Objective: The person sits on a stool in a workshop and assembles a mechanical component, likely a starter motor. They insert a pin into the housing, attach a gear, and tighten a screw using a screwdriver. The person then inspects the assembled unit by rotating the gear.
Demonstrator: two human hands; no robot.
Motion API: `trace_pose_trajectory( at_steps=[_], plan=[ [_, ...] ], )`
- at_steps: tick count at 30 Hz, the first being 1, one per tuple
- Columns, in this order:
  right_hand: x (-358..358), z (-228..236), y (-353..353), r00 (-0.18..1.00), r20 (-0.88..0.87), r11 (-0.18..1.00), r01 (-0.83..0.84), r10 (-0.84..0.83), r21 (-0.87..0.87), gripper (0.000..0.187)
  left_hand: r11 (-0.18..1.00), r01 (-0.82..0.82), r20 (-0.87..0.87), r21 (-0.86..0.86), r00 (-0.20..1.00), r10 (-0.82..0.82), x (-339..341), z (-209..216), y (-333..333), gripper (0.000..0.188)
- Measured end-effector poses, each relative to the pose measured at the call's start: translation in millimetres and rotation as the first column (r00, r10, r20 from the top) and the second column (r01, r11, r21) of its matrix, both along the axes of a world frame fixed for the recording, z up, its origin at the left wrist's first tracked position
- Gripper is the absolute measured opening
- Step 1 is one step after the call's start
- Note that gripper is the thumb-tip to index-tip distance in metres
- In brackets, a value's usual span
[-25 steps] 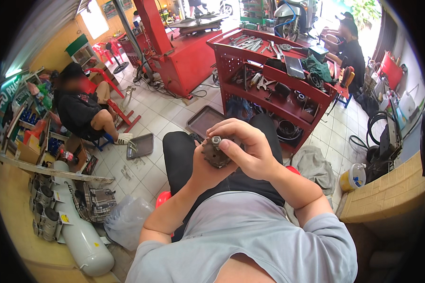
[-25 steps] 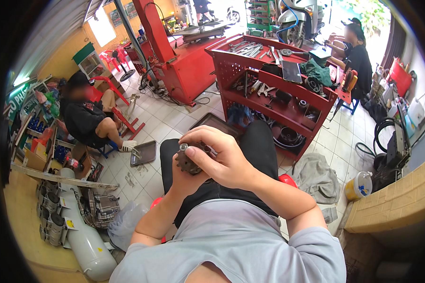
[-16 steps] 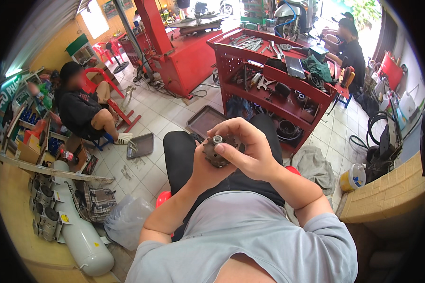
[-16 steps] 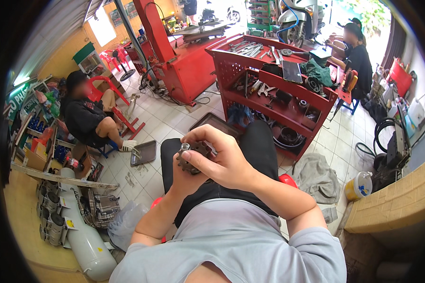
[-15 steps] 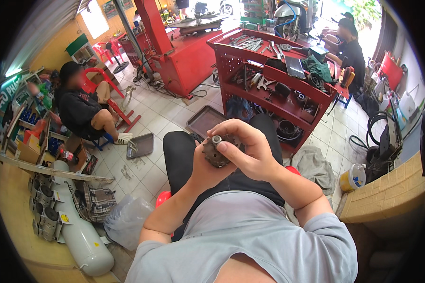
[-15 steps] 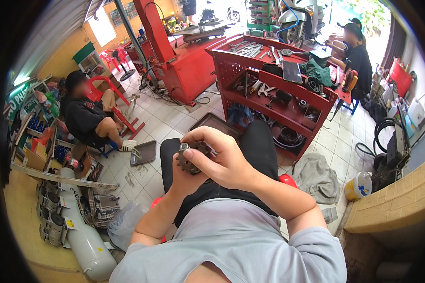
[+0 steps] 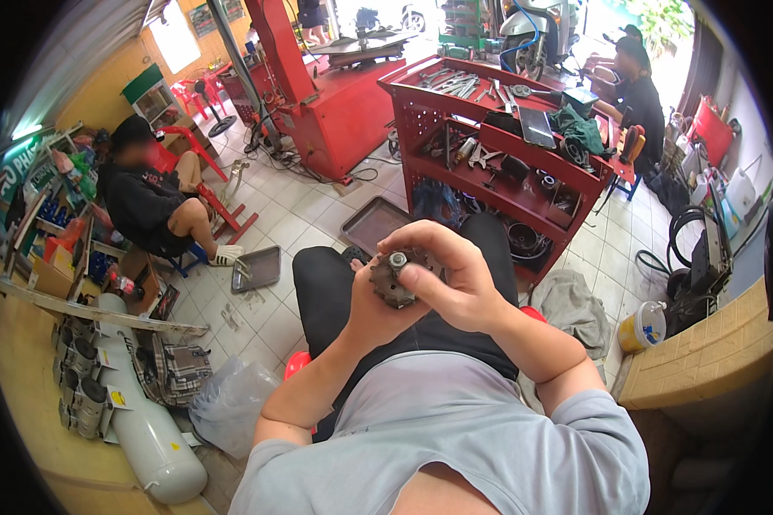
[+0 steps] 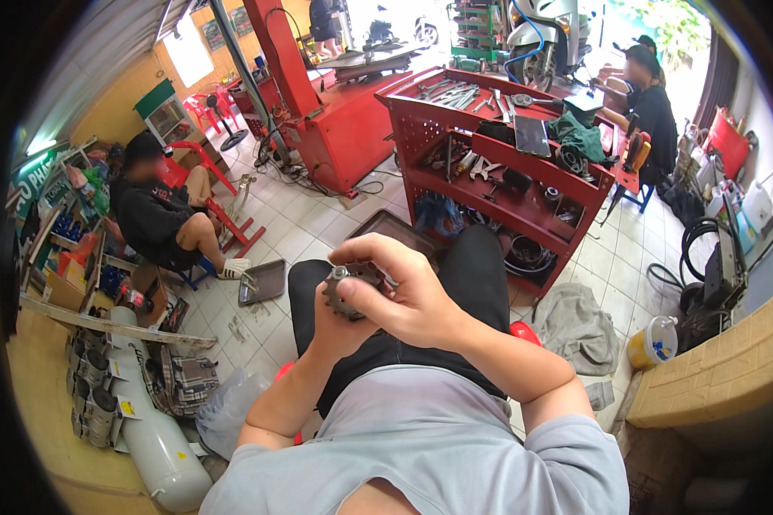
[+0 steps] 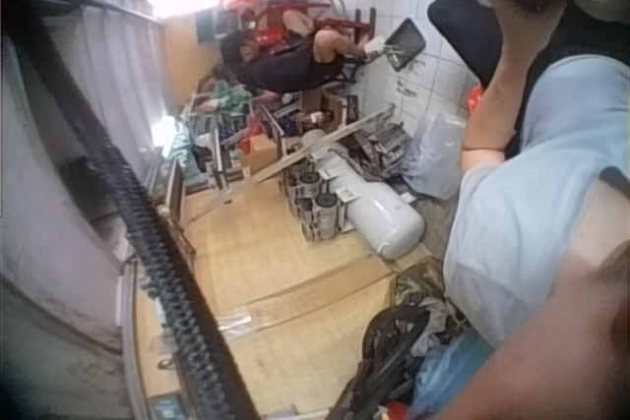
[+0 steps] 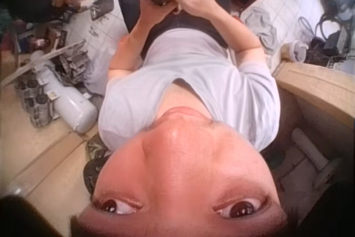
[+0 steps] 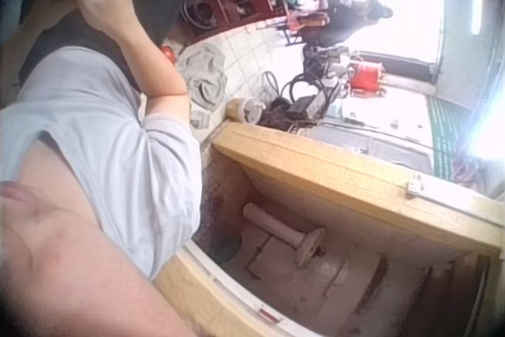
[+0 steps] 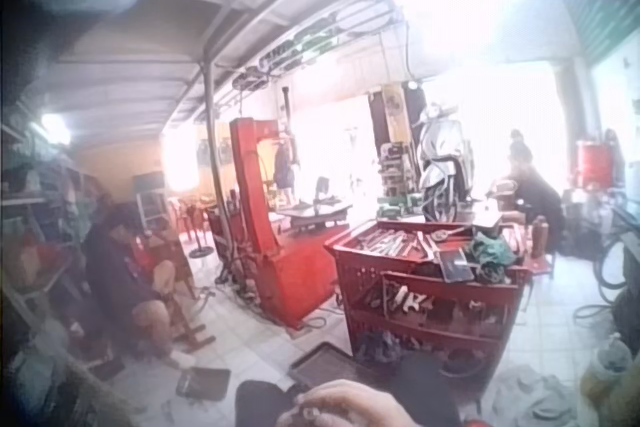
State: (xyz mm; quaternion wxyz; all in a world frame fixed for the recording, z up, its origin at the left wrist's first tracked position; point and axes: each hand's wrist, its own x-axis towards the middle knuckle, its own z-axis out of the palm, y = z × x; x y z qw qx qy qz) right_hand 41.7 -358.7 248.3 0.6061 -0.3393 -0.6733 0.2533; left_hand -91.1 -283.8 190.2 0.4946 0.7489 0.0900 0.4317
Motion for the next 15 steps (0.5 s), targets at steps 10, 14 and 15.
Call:
trace_pose_trajectory(
  at_steps=[10,14,15],
  plan=[
    [0.1,0.2,0.9,1.000,0.012,1.000,0.008,-0.009,0.015,0.020,1.000,-0.012,-0.033,-0.023,0.999,0.011,-0.5,5.3,-2.9,0.042],
    [-8.9,-0.9,-2.9,0.990,-0.137,0.998,0.024,-0.032,-0.061,0.023,1.000,0.004,-0.026,-0.018,1.000,-0.004,-0.8,-3.3,-0.3,0.043],
    [-7.9,-2.1,-3.3,0.993,-0.109,0.998,0.025,-0.032,-0.064,0.023,0.999,0.001,-0.031,-0.039,1.000,-0.002,-0.4,-1.4,-2.1,0.043]
  ],
)
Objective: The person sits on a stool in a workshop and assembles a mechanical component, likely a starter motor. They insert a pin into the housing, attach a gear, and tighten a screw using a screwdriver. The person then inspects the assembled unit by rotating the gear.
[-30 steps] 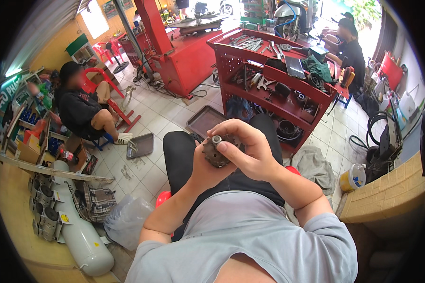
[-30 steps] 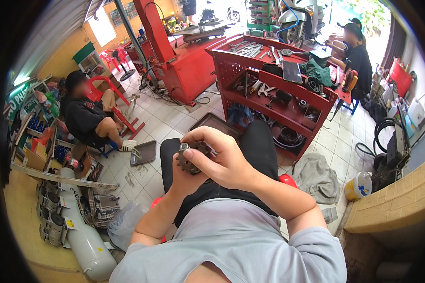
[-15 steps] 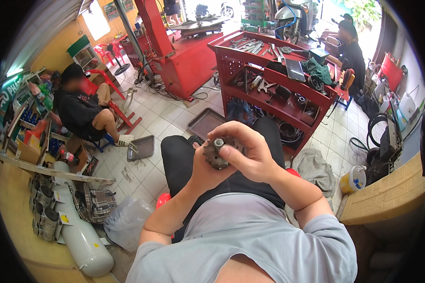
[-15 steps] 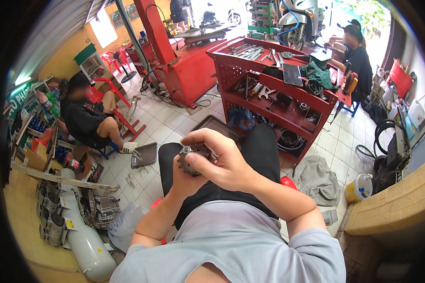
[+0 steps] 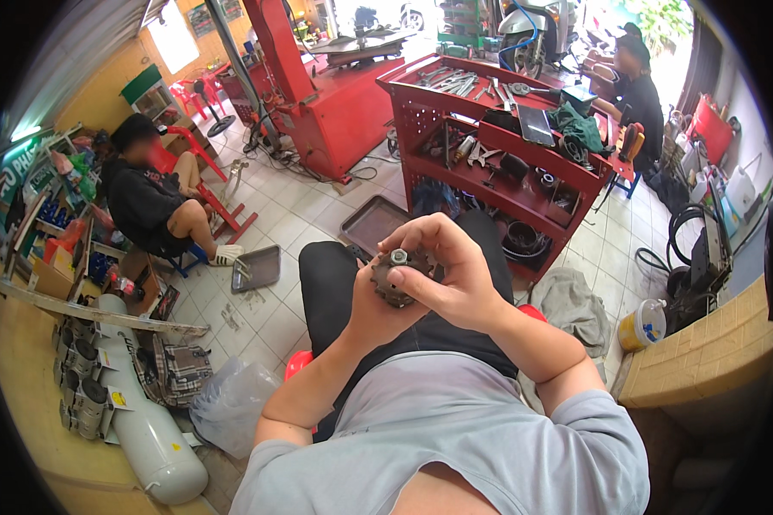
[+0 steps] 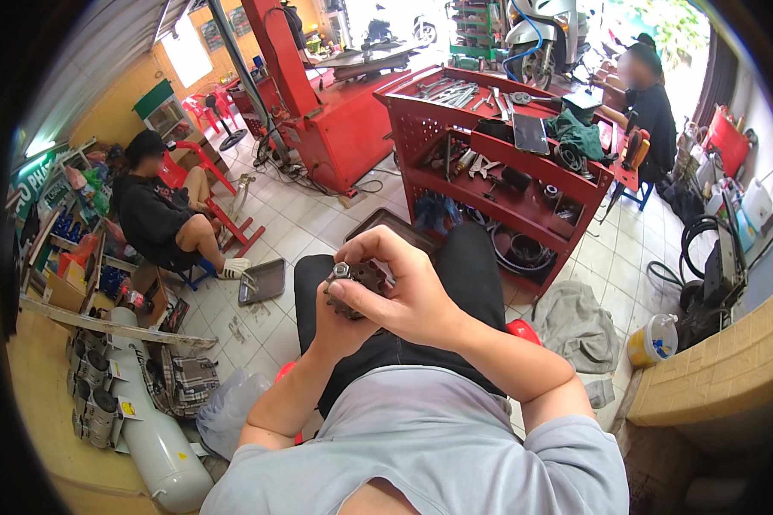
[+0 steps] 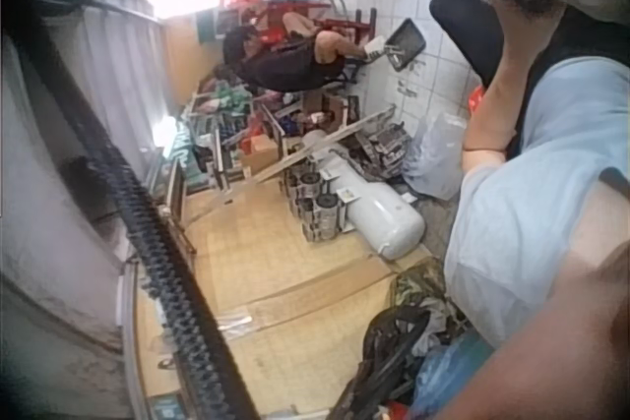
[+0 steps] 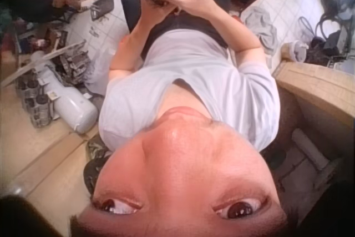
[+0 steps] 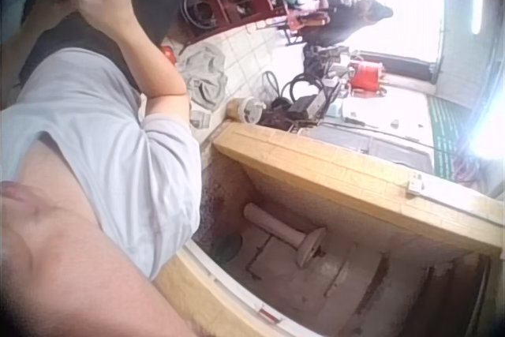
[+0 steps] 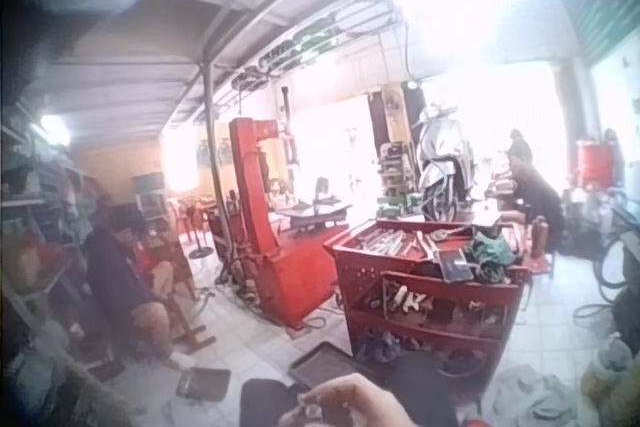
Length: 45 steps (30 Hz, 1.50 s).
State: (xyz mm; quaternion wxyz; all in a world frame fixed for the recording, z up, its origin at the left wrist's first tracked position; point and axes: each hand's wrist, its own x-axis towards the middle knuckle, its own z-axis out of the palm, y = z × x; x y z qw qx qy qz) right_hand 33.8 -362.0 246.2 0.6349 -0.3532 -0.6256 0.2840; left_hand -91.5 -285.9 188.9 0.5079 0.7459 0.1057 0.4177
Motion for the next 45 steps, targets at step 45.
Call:
trace_pose_trajectory(
  at_steps=[45],
  plan=[
    [8.5,-4.6,8.7,0.995,0.093,0.997,0.021,-0.028,0.077,0.030,1.000,-0.001,0.048,-0.008,0.999,0.001,3.2,11.8,-4.5,0.046]
  ],
)
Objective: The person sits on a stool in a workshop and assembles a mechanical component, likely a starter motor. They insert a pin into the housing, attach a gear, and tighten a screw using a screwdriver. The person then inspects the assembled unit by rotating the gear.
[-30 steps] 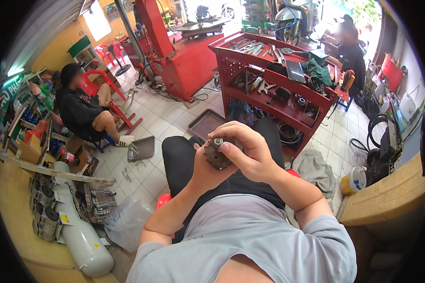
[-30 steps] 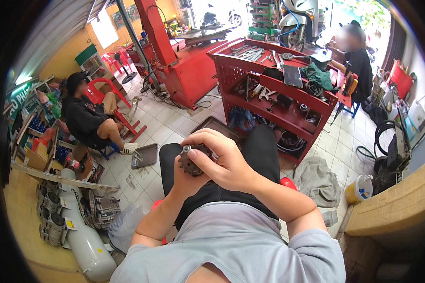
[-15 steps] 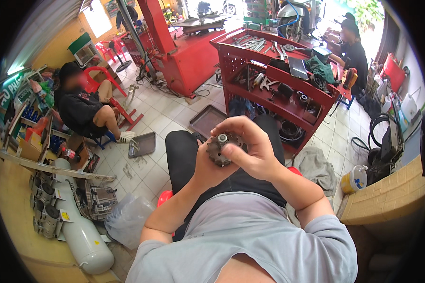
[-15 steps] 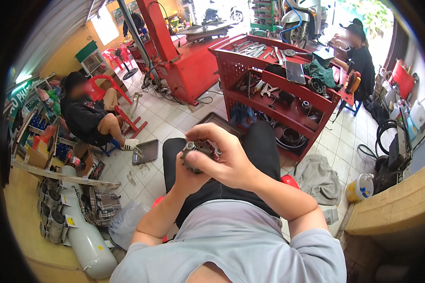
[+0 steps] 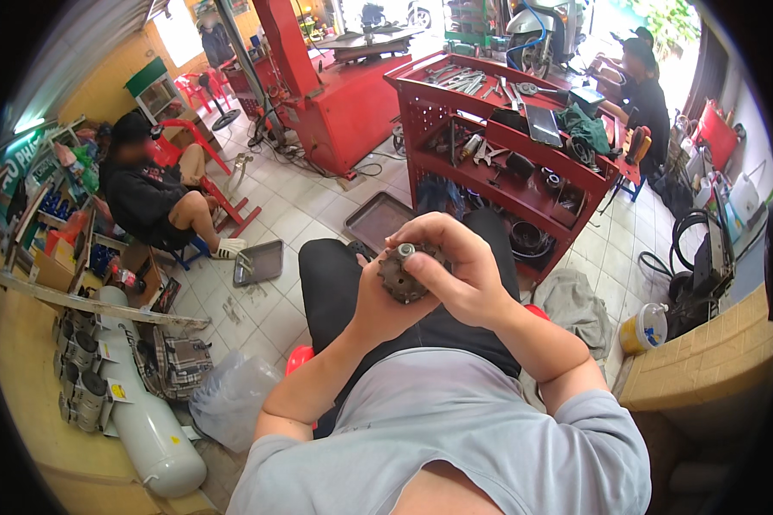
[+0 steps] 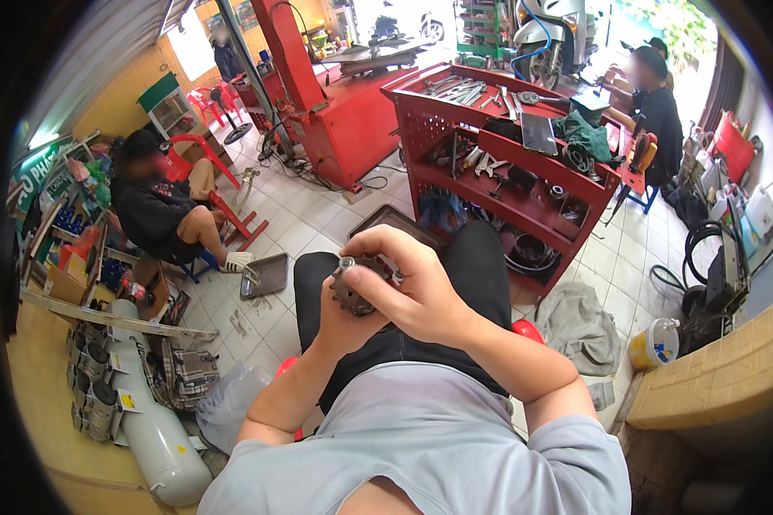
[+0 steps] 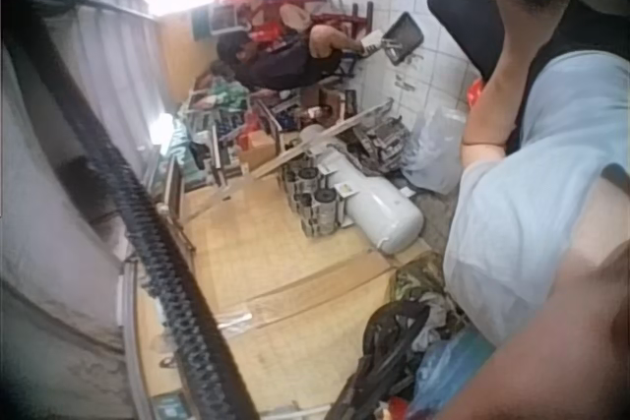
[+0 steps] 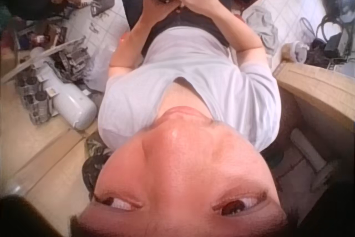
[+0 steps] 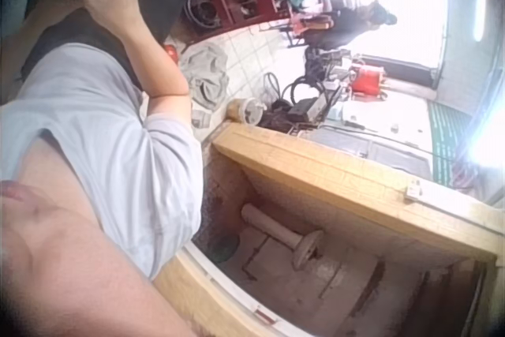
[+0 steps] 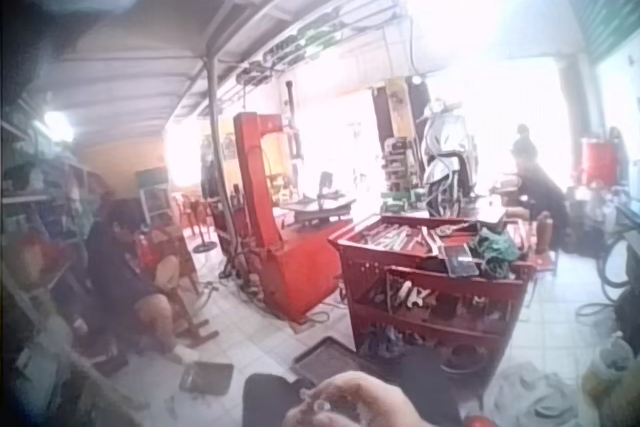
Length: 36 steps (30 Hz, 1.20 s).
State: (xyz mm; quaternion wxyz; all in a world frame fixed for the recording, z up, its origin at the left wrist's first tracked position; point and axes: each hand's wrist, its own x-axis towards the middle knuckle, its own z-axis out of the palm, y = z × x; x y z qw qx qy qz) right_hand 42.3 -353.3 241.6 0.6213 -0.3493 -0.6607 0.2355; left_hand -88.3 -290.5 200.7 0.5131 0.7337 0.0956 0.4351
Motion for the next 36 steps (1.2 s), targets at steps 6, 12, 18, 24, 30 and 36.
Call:
trace_pose_trajectory(
  at_steps=[6,12,18,24,30,36],
  plan=[
    [-10.7,4.9,-5.5,0.985,-0.174,1.000,-0.016,0.015,-0.002,0.023,0.998,0.015,-0.041,0.067,0.999,-0.013,-1.8,-6.7,5.7,0.048],
    [1.5,3.7,0.7,0.999,0.048,0.999,0.007,-0.009,0.035,0.030,1.000,-0.005,-0.053,0.026,0.999,0.006,-1.9,-0.1,2.5,0.046],
    [-11.2,4.4,-6.7,0.989,-0.146,0.999,-0.023,0.016,-0.044,0.025,1.000,0.015,-0.040,0.025,0.999,-0.014,-1.8,-6.0,2.7,0.049],
    [4.2,3.4,-1.9,0.998,0.014,0.998,-0.066,0.066,-0.023,0.030,0.999,-0.014,-0.082,0.041,0.997,0.017,-2.9,-1.6,3.6,0.047],
    [-4.5,5.2,-7.4,0.998,-0.059,0.993,-0.014,0.007,-0.115,0.022,1.000,0.013,-0.033,-0.016,0.999,-0.013,-1.1,-5.5,2.7,0.046],
    [-5.1,1.6,-3.6,0.992,-0.120,0.997,-0.056,0.049,-0.059,0.027,0.998,-0.032,-0.060,0.054,0.998,0.036,-2.0,-7.4,6.7,0.044]
  ],
)
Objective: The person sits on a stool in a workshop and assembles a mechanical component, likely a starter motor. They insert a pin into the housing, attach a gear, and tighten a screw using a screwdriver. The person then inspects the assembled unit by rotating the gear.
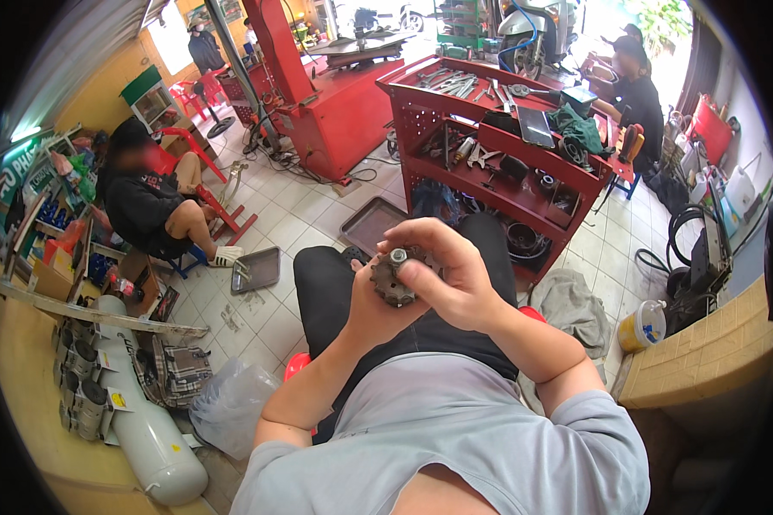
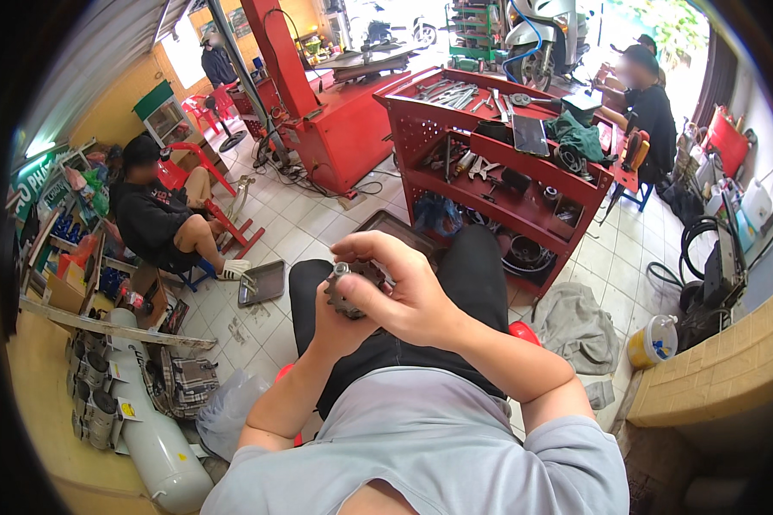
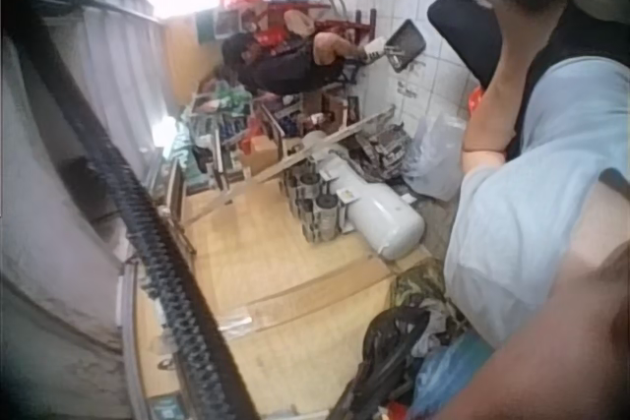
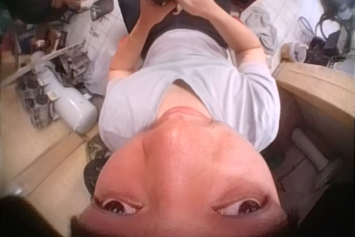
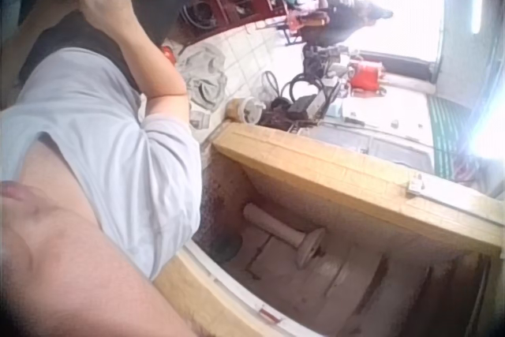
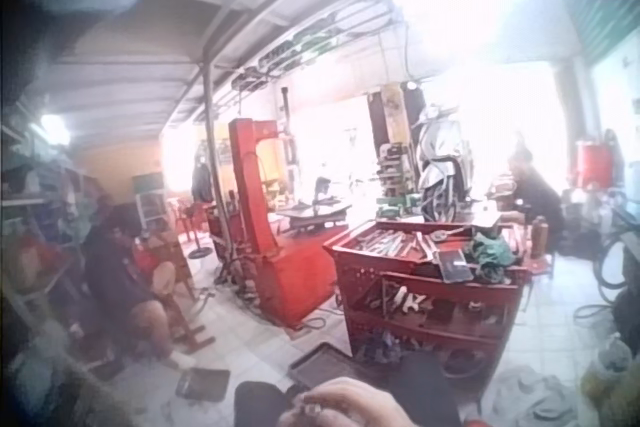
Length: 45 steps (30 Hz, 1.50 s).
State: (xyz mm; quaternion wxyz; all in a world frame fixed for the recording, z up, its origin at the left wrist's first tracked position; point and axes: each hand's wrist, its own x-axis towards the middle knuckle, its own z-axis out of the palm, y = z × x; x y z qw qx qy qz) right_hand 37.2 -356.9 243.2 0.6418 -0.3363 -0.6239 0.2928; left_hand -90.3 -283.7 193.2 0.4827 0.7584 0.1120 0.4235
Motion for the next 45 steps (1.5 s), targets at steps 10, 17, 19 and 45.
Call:
trace_pose_trajectory(
  at_steps=[10,17,19,45],
  plan=[
    [3.1,-0.1,0.9,0.999,0.045,1.000,-0.010,0.009,0.011,0.024,1.000,-0.007,-0.012,-0.023,1.000,0.006,0.3,2.3,-1.8,0.044],
    [5.4,0.5,0.2,0.989,0.146,1.000,0.022,-0.021,-0.006,0.025,1.000,-0.001,-0.008,-0.031,1.000,0.001,-0.3,1.0,-1.9,0.044],
    [10.8,0.6,2.9,0.972,0.234,0.997,0.016,-0.033,0.072,0.025,1.000,-0.014,-0.018,-0.026,1.000,0.013,-0.1,0.8,-2.0,0.044],
    [-3.4,4.1,-4.2,0.999,0.016,0.998,0.052,-0.051,-0.019,0.023,0.999,0.033,0.027,-0.042,0.999,-0.032,0.7,-1.2,-1.7,0.031]
  ],
)
